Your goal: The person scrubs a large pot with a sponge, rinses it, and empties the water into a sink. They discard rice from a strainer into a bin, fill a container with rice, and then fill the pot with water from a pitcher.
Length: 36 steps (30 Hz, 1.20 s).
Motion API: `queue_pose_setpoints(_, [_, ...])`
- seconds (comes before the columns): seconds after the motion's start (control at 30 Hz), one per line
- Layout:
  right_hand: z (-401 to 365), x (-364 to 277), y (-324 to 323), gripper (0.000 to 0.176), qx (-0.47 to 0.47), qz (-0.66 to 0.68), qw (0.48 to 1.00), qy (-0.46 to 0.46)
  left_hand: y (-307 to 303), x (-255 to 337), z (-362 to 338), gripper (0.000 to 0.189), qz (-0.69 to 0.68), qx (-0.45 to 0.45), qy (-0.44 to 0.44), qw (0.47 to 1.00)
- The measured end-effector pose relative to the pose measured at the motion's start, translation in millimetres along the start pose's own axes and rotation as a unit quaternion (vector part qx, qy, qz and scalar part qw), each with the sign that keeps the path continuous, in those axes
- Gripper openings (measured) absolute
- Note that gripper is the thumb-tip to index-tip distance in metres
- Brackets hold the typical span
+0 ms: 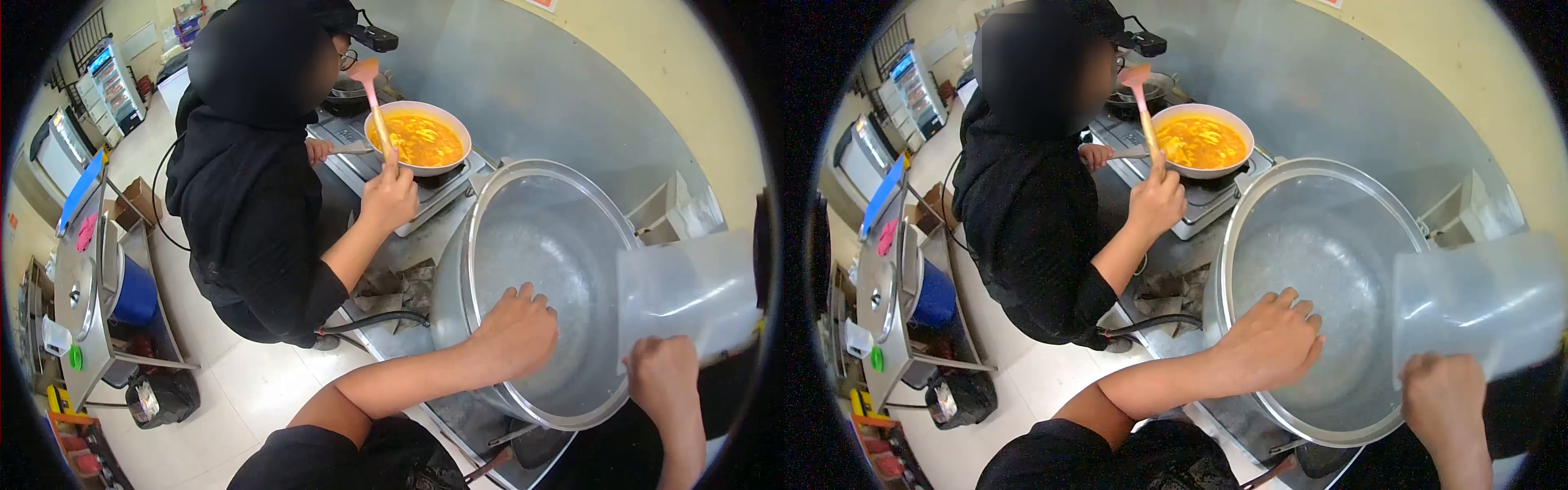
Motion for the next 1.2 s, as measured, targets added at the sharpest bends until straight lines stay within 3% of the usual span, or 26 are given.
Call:
queue_pose_setpoints(0.07, [4.1, -13.9, 11.8, 0.014, -0.057, 0.039, 0.991, -0.113, -2.8, 0.1, 0.0, 0.027, -0.005, 0.018, -0.003, 1.0])
queue_pose_setpoints(0.13, [9.9, -1.9, 5.1, 0.013, -0.046, 0.062, 0.992, -0.097, -4.5, 0.6, 0.4, 0.027, -0.013, 0.013, -0.002, 1.0])
queue_pose_setpoints(0.23, [13.7, 12.4, -8.4, 0.017, 0.001, -0.024, 1.0, 0.003, -6.2, 1.7, -0.6, 0.027, -0.019, 0.003, -0.009, 1.0])
queue_pose_setpoints(0.37, [4.0, 1.3, 23.2, 0.02, -0.03, -0.017, 0.999, -0.009, -4.8, -0.6, 0.9, 0.028, -0.021, 0.007, -0.018, 1.0])
queue_pose_setpoints(0.47, [6.9, -4.6, 22.3, 0.022, -0.06, 0.065, 0.994, -0.067, -5.1, -1.1, 0.5, 0.028, -0.018, 0.005, -0.019, 1.0])
queue_pose_setpoints(0.67, [8.2, 25.1, -4.3, 0.027, 0.069, -0.047, 0.994, 0.07, -10.3, 1.4, 1.0, 0.028, -0.024, 0.031, -0.004, 0.999])
queue_pose_setpoints(0.73, [7.0, 9.9, 10.6, 0.023, 0.048, -0.03, 0.998, 0.041, -11.7, 0.8, 1.8, 0.026, -0.027, 0.034, -0.009, 0.999])
queue_pose_setpoints(0.8, [5.8, -15.0, 29.8, 0.019, -0.042, 0.073, 0.99, -0.112, -13.3, 0.4, -0.1, 0.025, -0.027, 0.04, -0.02, 0.999])
queue_pose_setpoints(0.83, [7.6, -14.6, 26.3, 0.019, -0.037, 0.094, 0.986, -0.13, -9.7, -1.2, -0.3, 0.023, -0.037, 0.022, -0.029, 0.999])
queue_pose_setpoints(0.97, [11.9, 10.8, -16.5, 0.019, 0.032, 0.03, 0.997, -0.065, -2.3, -4.2, 1.6, 0.013, -0.049, -0.047, -0.057, 0.996])
queue_pose_setpoints(1.0, [9.8, 22.6, -28.5, 0.019, 0.087, -0.015, 0.996, -0.01, 1.9, -6.6, 2.3, 0.013, -0.045, -0.047, -0.057, 0.996])
queue_pose_setpoints(1.07, [-1.9, 29.0, -37.2, 0.019, 0.148, -0.058, 0.986, 0.048, -30.7, 19.0, -4.9, 0.022, -0.051, 0.212, 0.14, 0.966])
queue_pose_setpoints(1.1, [-6.0, 25.9, -30.6, 0.018, 0.171, -0.041, 0.982, 0.07, -31.1, 21.6, -6.6, 0.022, -0.044, 0.214, 0.14, 0.966])
queue_pose_setpoints(1.17, [-14.0, 7.4, -8.1, 0.015, 0.203, 0.022, 0.977, 0.063, -58.4, 41.6, -29.5, 0.033, -0.008, 0.369, 0.174, 0.913])
queue_pose_setpoints(1.2, [-17.5, 1.5, -3.4, 0.015, 0.213, 0.026, 0.975, 0.063, -57.0, 50.4, -43.6, 0.033, 0.003, 0.371, 0.176, 0.912])
Point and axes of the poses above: each hand's wrist, its own z-axis towards the middle knuckle, its own y-axis out of the palm, x = y × z, the point moved 7 cm from there along z, towards the middle knuckle, and after that the axes turned 7 degrees about -z, right-handed, at the moved point
